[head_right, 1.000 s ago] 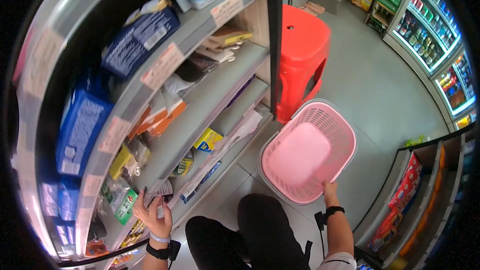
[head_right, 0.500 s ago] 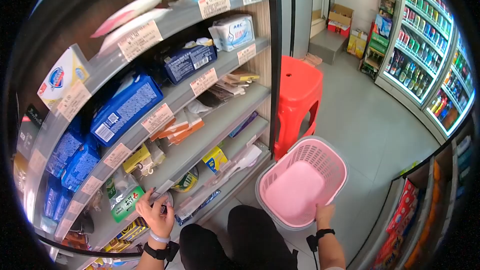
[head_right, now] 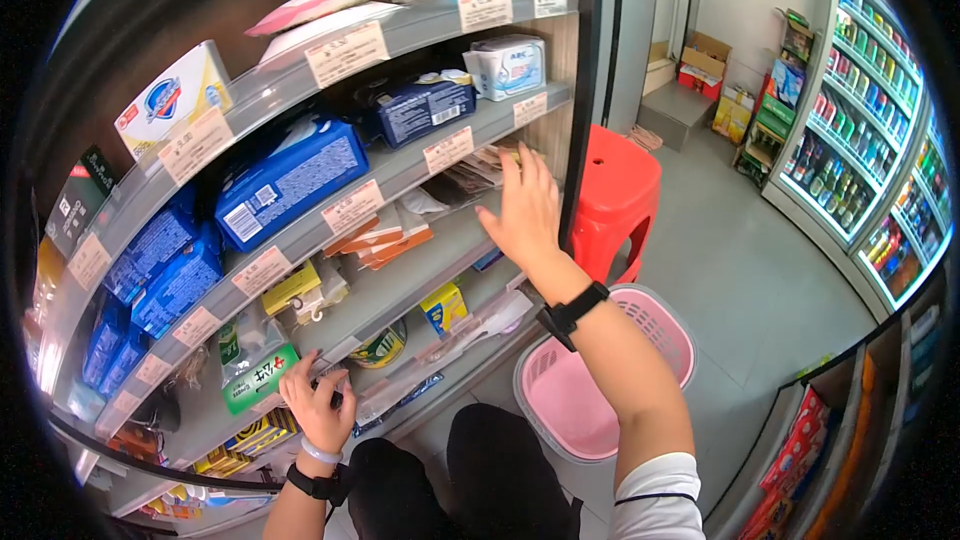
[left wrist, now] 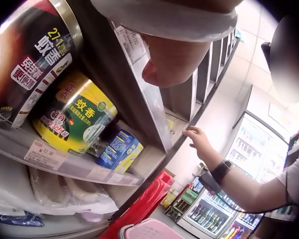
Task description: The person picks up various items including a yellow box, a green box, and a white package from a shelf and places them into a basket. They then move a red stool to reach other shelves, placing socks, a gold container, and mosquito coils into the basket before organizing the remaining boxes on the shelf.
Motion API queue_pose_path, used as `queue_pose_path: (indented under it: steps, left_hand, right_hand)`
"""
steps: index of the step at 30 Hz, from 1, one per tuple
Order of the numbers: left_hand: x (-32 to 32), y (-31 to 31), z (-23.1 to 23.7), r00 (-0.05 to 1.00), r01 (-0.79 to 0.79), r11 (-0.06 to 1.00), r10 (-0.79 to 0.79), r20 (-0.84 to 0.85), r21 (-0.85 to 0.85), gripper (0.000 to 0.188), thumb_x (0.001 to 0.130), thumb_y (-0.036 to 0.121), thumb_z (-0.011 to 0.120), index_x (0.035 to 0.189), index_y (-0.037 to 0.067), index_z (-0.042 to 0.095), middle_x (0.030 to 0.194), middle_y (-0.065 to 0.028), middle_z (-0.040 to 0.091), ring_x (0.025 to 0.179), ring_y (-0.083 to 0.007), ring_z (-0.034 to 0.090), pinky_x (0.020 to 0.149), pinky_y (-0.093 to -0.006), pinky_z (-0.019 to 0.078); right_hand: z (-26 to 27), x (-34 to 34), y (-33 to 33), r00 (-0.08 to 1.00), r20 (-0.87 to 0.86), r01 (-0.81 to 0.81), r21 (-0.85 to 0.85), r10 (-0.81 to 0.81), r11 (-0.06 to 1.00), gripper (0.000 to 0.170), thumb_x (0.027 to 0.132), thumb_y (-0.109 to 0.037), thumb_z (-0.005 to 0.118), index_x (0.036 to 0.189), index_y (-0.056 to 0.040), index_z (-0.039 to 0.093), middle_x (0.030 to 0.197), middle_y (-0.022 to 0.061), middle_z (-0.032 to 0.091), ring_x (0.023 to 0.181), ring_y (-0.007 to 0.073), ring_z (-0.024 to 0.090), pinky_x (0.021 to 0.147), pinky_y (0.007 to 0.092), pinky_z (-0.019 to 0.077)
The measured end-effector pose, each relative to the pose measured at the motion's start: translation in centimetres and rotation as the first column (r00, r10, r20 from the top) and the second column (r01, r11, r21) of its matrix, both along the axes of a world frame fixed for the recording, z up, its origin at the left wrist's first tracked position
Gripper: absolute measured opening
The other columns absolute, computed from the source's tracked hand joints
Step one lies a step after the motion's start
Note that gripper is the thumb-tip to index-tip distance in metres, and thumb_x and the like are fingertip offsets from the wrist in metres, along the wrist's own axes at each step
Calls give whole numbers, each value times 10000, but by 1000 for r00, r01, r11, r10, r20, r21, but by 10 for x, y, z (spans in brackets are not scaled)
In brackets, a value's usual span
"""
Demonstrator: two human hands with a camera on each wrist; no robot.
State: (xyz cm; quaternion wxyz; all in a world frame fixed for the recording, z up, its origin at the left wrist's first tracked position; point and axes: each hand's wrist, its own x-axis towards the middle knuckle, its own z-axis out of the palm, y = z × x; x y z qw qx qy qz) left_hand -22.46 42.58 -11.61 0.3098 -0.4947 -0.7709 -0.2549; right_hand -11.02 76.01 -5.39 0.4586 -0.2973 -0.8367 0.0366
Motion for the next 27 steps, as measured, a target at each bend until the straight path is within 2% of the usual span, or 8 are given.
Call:
queue_pose_path:
  steps: [2, 4, 9, 11, 15, 19, 21, 27]
  left_hand:
    - [-2, 0, -1, 1000, -10, 1000, 11, -11, 11, 176, 633, 115, 646, 809, 111, 642, 1134, -135, 516, 1004, -321, 487, 886, -437, 333]
    - [-4, 0, -3, 1000, -7, 1000, 7, -18, 10, 178, 632, 120, 648, 810, 111, 643, 1136, -133, 516, 1002, -315, 489, 883, -438, 335]
    - [-5, -1, -4, 1000, -3, 1000, 3, 1, 17, 177, 631, 125, 648, 808, 112, 641, 1134, -130, 516, 1011, -310, 490, 880, -437, 338]
    - [-4, -1, -5, 1000, -7, 999, 7, 12, 32, 177, 632, 125, 647, 808, 113, 640, 1134, -131, 517, 1011, -309, 491, 879, -437, 339]
    - [-6, -1, -6, 1000, -10, 999, 9, 26, 30, 174, 634, 121, 645, 808, 115, 637, 1134, -135, 519, 1000, -312, 496, 875, -437, 341]
    - [-5, 0, -5, 1000, 0, 999, -1, 19, 34, 169, 633, 117, 642, 802, 112, 631, 1132, -138, 519, 990, -312, 498, 863, -438, 343]
    - [-5, 0, -5, 1000, -4, 999, 4, 14, 36, 166, 633, 116, 642, 799, 111, 629, 1132, -139, 518, 986, -312, 497, 857, -438, 344]
    - [0, -1, 1, 999, -17, 1000, 16, 45, 14, 222, 638, 110, 638, 859, 99, 630, 1157, -154, 509, 1058, -338, 477, 889, -459, 333]
  right_hand:
    - [11, -15, 3, 997, 75, 20, 37, -23, 999, 792, 613, -204, 767, 1278, -46, 368, 1331, 201, 342, 1251, 368, 306, 1002, 496, 297]
    - [12, -25, 12, 952, 262, 145, 67, -157, 987, 807, 577, -230, 795, 1251, -30, 397, 1321, 192, 345, 1262, 374, 288, 1007, 496, 286]
    - [6, -38, 40, 899, 400, 119, 162, -176, 980, 775, 582, -251, 794, 1246, -82, 430, 1271, 166, 398, 1232, 363, 341, 978, 539, 321]
    - [12, -39, 42, 891, 433, 106, 88, -134, 990, 614, 595, -233, 778, 1134, -72, 529, 1159, 140, 489, 1118, 322, 461, 914, 459, 412]
    - [13, -37, 59, 917, 378, 95, 106, -129, 990, 448, 614, -204, 749, 1005, -47, 598, 1030, 133, 553, 971, 277, 543, 793, 368, 488]
    - [10, -40, 65, 927, 328, 139, 140, -179, 980, 466, 608, -222, 753, 1010, -49, 594, 1028, 128, 553, 971, 280, 544, 772, 382, 496]
    - [4, -43, 57, 893, 315, 218, 324, -322, 921, 411, 638, -198, 718, 1002, -54, 594, 989, 123, 565, 943, 280, 564, 721, 375, 515]
    - [-12, -52, 70, 880, 339, 236, 296, -332, 926, 249, 721, -96, 598, 968, -66, 596, 909, 112, 588, 827, 266, 601, 653, 349, 529]
